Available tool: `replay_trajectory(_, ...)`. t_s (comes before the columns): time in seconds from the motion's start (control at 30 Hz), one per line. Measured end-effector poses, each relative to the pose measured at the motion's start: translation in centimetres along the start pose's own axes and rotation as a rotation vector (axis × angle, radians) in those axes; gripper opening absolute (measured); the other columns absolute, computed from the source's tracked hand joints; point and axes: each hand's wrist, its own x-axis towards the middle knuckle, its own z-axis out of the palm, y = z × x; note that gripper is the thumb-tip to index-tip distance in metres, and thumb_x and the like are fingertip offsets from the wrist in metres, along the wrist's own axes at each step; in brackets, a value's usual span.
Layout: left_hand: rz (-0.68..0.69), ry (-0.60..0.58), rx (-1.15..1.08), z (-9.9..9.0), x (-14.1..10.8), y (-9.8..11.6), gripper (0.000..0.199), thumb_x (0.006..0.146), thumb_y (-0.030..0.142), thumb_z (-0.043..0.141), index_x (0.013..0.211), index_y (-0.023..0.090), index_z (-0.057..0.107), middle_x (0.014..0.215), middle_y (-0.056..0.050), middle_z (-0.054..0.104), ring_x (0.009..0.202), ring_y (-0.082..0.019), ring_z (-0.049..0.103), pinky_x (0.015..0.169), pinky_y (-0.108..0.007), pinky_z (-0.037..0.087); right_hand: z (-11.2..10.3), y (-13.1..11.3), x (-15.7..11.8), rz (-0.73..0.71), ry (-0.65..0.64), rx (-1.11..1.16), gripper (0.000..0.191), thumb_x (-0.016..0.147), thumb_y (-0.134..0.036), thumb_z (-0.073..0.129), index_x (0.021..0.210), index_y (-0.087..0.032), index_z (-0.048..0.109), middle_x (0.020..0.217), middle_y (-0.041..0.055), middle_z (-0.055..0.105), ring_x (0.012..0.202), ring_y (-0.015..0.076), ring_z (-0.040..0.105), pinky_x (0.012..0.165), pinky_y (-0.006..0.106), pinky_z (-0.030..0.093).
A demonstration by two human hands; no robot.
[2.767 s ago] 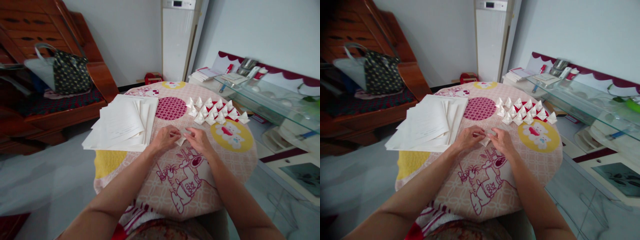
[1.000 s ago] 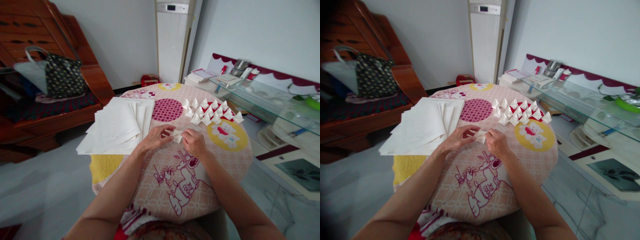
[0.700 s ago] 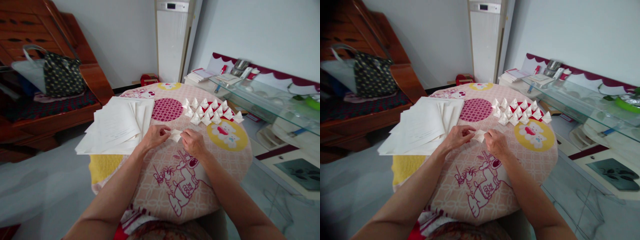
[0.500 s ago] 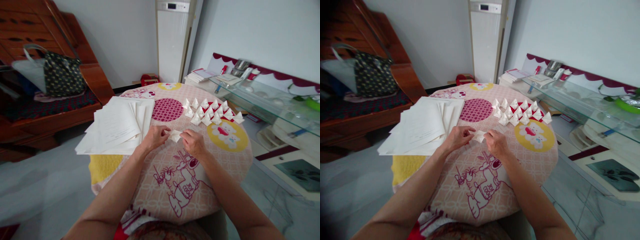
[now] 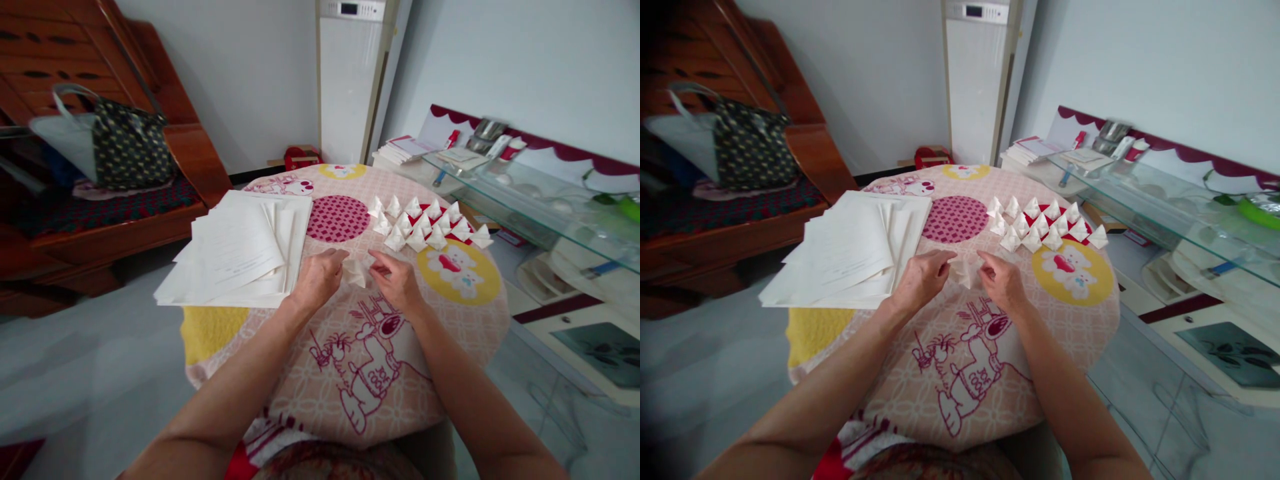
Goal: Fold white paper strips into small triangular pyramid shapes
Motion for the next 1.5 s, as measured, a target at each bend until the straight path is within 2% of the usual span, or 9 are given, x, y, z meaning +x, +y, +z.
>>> replay_trajectory(0.23, -0.007, 0.015, -0.021, 0.0, 0.1, 0.6, 0.041, 0.082, 0.001, 0.050, 0.113, 0.017, 0.072, 0.106, -0.010, 0.071, 0.091, -0.019, 0.069, 0.080, -0.030, 0.057, 0.2, -1.7, -0.2, 0.098, -0.098, 0.151, 0.047, 0.088, -0.037, 0.065, 0.127, -0.010, 0.069, 0.063, -0.0006, 0.062, 0.054, 0.0151, 0.057, 0.054, 0.027, 0.048)
replay_trajectory(0.4, 0.012, 0.042, -0.039, 0.3, 0.1, 0.7, 0.046, 0.080, -0.001, 0.051, 0.117, 0.018, 0.071, 0.109, -0.010, 0.071, 0.094, -0.020, 0.070, 0.083, -0.030, 0.058, 0.8, -1.2, 0.0, 0.101, -0.091, 0.132, 0.046, 0.084, -0.023, 0.058, 0.127, -0.010, 0.068, 0.063, -0.0011, 0.062, 0.055, 0.0143, 0.057, 0.057, 0.027, 0.047)
replay_trajectory(0.6, 0.043, 0.118, -0.076, 0.8, 0.1, 0.5, 0.046, 0.078, -0.002, 0.050, 0.115, 0.015, 0.072, 0.105, -0.010, 0.073, 0.091, -0.020, 0.070, 0.080, -0.030, 0.059, 0.8, -1.3, 0.1, 0.092, -0.092, 0.104, 0.045, 0.087, -0.032, 0.064, 0.126, -0.010, 0.068, 0.062, -0.0013, 0.062, 0.052, 0.0134, 0.055, 0.053, 0.025, 0.044)
replay_trajectory(0.8, 0.061, 0.123, -0.202, 0.8, 0.2, 0.4, 0.047, 0.073, -0.004, 0.052, 0.111, 0.016, 0.074, 0.102, -0.008, 0.075, 0.083, -0.015, 0.069, 0.081, -0.027, 0.057, 1.5, -1.5, 0.1, 0.084, -0.076, -0.115, 0.046, 0.081, -0.012, 0.056, 0.124, -0.014, 0.072, 0.061, -0.0004, 0.064, 0.054, 0.0139, 0.053, 0.059, 0.025, 0.044)
replay_trajectory(0.93, -0.003, 0.068, -0.288, 0.5, 0.3, 0.3, 0.051, 0.069, -0.005, 0.054, 0.110, 0.014, 0.075, 0.102, -0.007, 0.077, 0.071, -0.011, 0.064, 0.078, -0.025, 0.056, 1.5, -1.4, 0.1, 0.127, -0.035, -0.223, 0.045, 0.078, -0.011, 0.056, 0.119, -0.013, 0.076, 0.064, 0.0028, 0.066, 0.056, 0.0155, 0.054, 0.061, 0.027, 0.044)
replay_trajectory(1.03, -0.124, 0.007, -0.341, 0.2, 0.6, 0.0, 0.048, 0.068, -0.002, 0.055, 0.108, 0.015, 0.077, 0.098, -0.005, 0.079, 0.063, -0.009, 0.060, 0.070, -0.023, 0.054, 0.9, -1.5, 0.2, 0.125, -0.045, -0.071, 0.039, 0.086, -0.021, 0.059, 0.120, -0.011, 0.075, 0.063, 0.0017, 0.064, 0.054, 0.0136, 0.052, 0.058, 0.026, 0.044)
replay_trajectory(1.2, -0.292, -0.142, -0.492, -0.1, 1.0, -1.1, 0.045, 0.070, 0.005, 0.056, 0.108, 0.014, 0.077, 0.094, -0.004, 0.079, 0.054, -0.008, 0.057, 0.055, -0.020, 0.049, -0.7, -1.5, 0.3, 0.092, -0.182, 0.192, 0.043, 0.088, -0.041, 0.068, 0.121, -0.014, 0.076, 0.070, 0.0014, 0.068, 0.055, 0.0113, 0.053, 0.054, 0.023, 0.044)
replay_trajectory(1.37, -0.290, -0.209, -0.623, 0.1, 1.1, -1.7, 0.046, 0.069, 0.010, 0.055, 0.109, 0.013, 0.076, 0.100, -0.006, 0.079, 0.054, -0.008, 0.059, 0.051, -0.019, 0.046, -1.7, -2.2, -0.5, 0.072, -0.266, 0.179, 0.048, 0.086, -0.043, 0.074, 0.125, -0.016, 0.074, 0.068, -0.0001, 0.068, 0.058, 0.0121, 0.055, 0.057, 0.024, 0.044)
replay_trajectory(1.5, -0.202, -0.344, -0.685, 0.3, 1.3, -1.4, 0.048, 0.066, 0.012, 0.055, 0.110, 0.012, 0.075, 0.100, -0.007, 0.078, 0.052, -0.007, 0.057, 0.050, -0.019, 0.044, -2.1, -3.3, -2.4, -0.004, -0.323, 0.010, 0.049, 0.085, -0.036, 0.077, 0.130, -0.019, 0.072, 0.068, -0.0021, 0.068, 0.060, 0.0119, 0.055, 0.061, 0.023, 0.041)
